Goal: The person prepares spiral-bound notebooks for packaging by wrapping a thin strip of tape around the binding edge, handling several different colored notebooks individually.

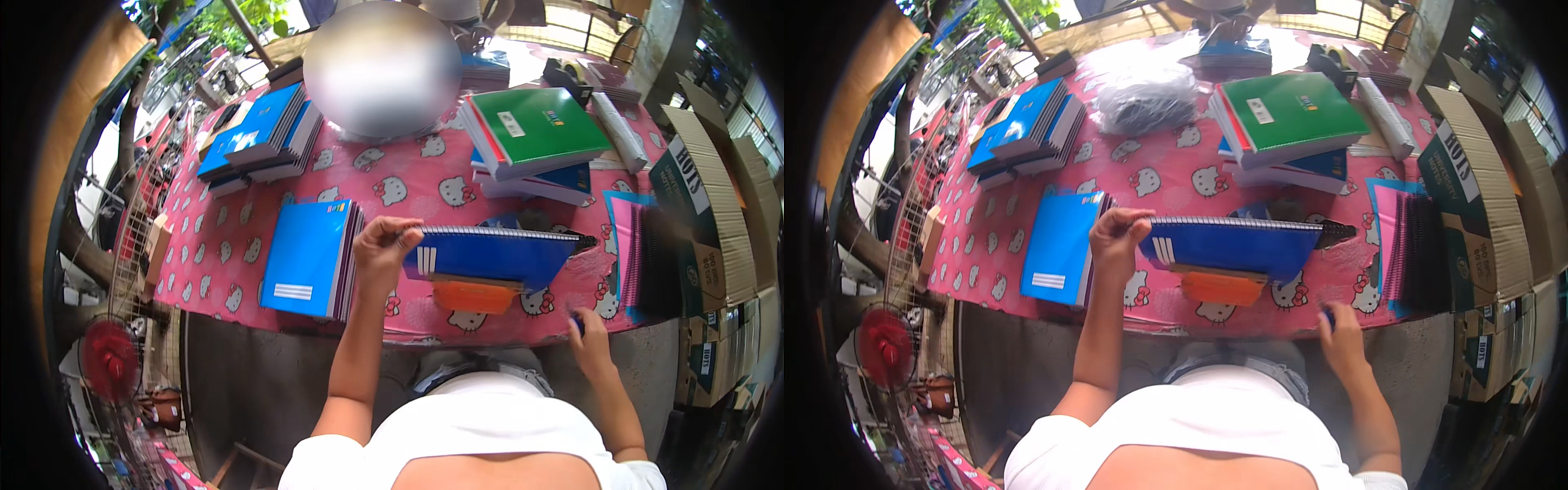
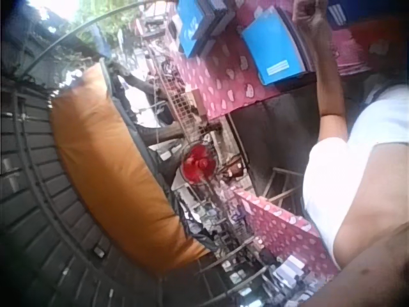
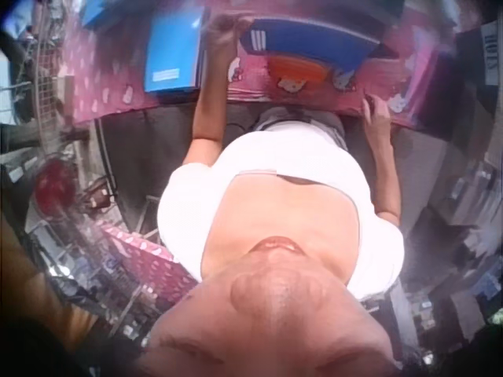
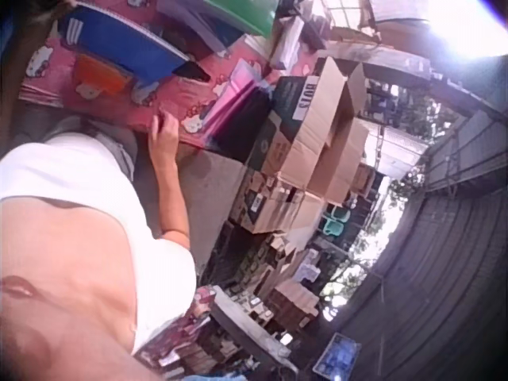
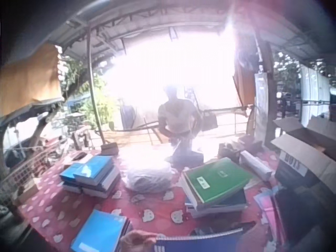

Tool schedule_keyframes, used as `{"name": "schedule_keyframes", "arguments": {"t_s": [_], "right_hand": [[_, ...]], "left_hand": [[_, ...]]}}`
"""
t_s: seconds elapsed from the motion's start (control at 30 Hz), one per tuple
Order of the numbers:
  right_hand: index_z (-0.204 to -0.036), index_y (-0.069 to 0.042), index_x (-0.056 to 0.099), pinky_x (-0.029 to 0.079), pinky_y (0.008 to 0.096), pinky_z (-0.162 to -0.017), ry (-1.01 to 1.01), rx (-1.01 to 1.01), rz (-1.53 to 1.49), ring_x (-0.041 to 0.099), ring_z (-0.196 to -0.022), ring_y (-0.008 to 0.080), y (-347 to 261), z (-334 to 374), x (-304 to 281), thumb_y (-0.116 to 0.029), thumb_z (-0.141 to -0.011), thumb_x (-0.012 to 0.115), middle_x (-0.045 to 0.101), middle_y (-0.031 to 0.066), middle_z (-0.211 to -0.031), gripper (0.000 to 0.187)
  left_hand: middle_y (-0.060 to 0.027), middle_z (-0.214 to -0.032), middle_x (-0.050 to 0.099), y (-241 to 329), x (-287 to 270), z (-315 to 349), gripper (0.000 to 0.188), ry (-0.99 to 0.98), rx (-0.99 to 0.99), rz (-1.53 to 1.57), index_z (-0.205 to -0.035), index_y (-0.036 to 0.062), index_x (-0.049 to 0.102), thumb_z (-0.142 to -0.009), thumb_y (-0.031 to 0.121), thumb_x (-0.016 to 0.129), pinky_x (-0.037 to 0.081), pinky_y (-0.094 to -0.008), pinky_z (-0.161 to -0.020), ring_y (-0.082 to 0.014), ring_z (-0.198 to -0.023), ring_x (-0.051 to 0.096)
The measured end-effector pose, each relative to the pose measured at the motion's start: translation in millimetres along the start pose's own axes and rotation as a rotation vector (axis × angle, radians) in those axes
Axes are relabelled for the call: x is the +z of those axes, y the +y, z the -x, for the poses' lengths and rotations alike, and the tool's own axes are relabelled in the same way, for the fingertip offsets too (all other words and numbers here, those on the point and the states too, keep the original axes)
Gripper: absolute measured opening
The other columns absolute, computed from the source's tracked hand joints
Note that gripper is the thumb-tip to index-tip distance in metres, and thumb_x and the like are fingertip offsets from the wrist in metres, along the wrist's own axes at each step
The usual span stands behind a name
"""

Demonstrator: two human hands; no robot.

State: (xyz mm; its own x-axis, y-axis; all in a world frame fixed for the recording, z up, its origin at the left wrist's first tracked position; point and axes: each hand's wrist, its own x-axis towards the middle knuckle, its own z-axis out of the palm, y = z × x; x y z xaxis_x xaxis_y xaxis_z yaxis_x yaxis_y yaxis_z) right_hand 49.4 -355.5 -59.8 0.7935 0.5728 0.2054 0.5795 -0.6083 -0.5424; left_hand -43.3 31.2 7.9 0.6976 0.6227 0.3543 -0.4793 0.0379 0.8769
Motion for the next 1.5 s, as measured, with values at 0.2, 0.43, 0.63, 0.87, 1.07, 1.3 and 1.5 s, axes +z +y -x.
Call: {"name": "schedule_keyframes", "arguments": {"t_s": [0.2, 0.43, 0.63, 0.87, 1.07, 1.3, 1.5], "right_hand": [[-0.11, 0.0, 0.058, 0.05, 0.0393, -0.072, 0.176, -0.318, -0.256, 0.06, -0.086, 0.0302, -185.0, -62.4, -60.2, -0.014, -0.076, 0.075, 0.059, 0.0142, -0.095, 0.041], [-0.11, 0.002, 0.059, 0.047, 0.0395, -0.077, 0.107, -0.281, -0.077, 0.059, -0.09, 0.0298, -198.8, -70.4, -78.9, -0.016, -0.077, 0.072, 0.058, 0.0148, -0.093, 0.04], [-0.106, 0.005, 0.061, 0.052, 0.0342, -0.066, -0.604, 0.352, -1.075, 0.066, -0.076, 0.0225, -144.9, -83.6, -58.6, -0.022, -0.088, 0.066, 0.067, 0.0158, -0.095, 0.032], [-0.105, 0.003, 0.061, 0.051, 0.037, -0.081, 0.119, -0.024, -0.428, 0.065, -0.091, 0.027, -83.4, -42.4, -1.6, -0.024, -0.085, 0.069, 0.065, 0.0152, -0.1, 0.034], [-0.102, -0.002, 0.064, 0.041, 0.0434, -0.096, 0.1, -0.067, 0.268, 0.056, -0.107, 0.0343, 19.1, -24.2, 37.7, -0.013, -0.078, 0.072, 0.06, 0.0157, -0.113, 0.028], [-0.096, 0.0, 0.065, 0.044, 0.0413, -0.097, 0.318, -0.093, -0.038, 0.055, -0.113, 0.0337, -13.8, -100.9, 3.4, -0.006, -0.081, 0.069, 0.056, 0.0168, -0.125, 0.017], [-0.094, 0.0, 0.066, 0.049, 0.0397, -0.092, 0.272, -0.206, -0.019, 0.059, -0.108, 0.0331, -32.5, -140.1, 6.7, -0.004, -0.081, 0.069, 0.057, 0.0165, -0.124, 0.014]], "left_hand": [[-0.0099, -0.086, 0.062, 22.0, 80.5, 22.6, 0.024, -0.09, 0.483, -0.429, -0.084, 0.0002, 0.058, -0.072, -0.008, 0.077, 0.056, -0.0261, -0.069, -0.0154, -0.08, 0.063], [-0.0151, -0.089, 0.06, 27.8, 105.2, 23.7, 0.026, -0.262, 0.613, -0.387, -0.087, -0.0025, 0.057, -0.069, -0.018, 0.068, 0.06, -0.0326, -0.065, -0.0219, -0.078, 0.061], [-0.0135, -0.087, 0.063, 28.7, 98.1, 25.7, 0.026, -0.366, 0.763, -0.487, -0.091, -0.0022, 0.062, -0.071, -0.019, 0.065, 0.058, -0.0312, -0.064, -0.0236, -0.077, 0.064], [-0.0054, -0.088, 0.066, 42.9, 66.0, 12.1, 0.013, 0.075, 0.332, -0.382, -0.094, 0.0041, 0.064, -0.083, 0.002, 0.07, 0.05, -0.0224, -0.066, -0.0087, -0.077, 0.061], [-0.0065, -0.066, 0.048, 184.0, -53.0, -33.4, 0.03, 0.526, 1.279, -0.946, -0.085, 0.002, 0.05, -0.098, 0.029, 0.049, 0.04, -0.0237, -0.047, -0.0134, -0.052, 0.047], [-0.0105, -0.076, 0.062, 204.2, -87.2, -131.7, 0.021, -0.284, 0.62, -1.486, -0.084, 0.0023, 0.062, -0.094, 0.02, 0.056, 0.048, -0.0319, -0.065, -0.0231, -0.066, 0.06], [-0.0109, -0.146, 0.039, 17.9, -180.9, -82.2, 0.042, -0.404, 0.267, -1.948, -0.138, 0.0183, 0.046, -0.099, 0.033, 0.044, 0.005, -0.0649, -0.11, -0.0286, -0.141, 0.026]]}}
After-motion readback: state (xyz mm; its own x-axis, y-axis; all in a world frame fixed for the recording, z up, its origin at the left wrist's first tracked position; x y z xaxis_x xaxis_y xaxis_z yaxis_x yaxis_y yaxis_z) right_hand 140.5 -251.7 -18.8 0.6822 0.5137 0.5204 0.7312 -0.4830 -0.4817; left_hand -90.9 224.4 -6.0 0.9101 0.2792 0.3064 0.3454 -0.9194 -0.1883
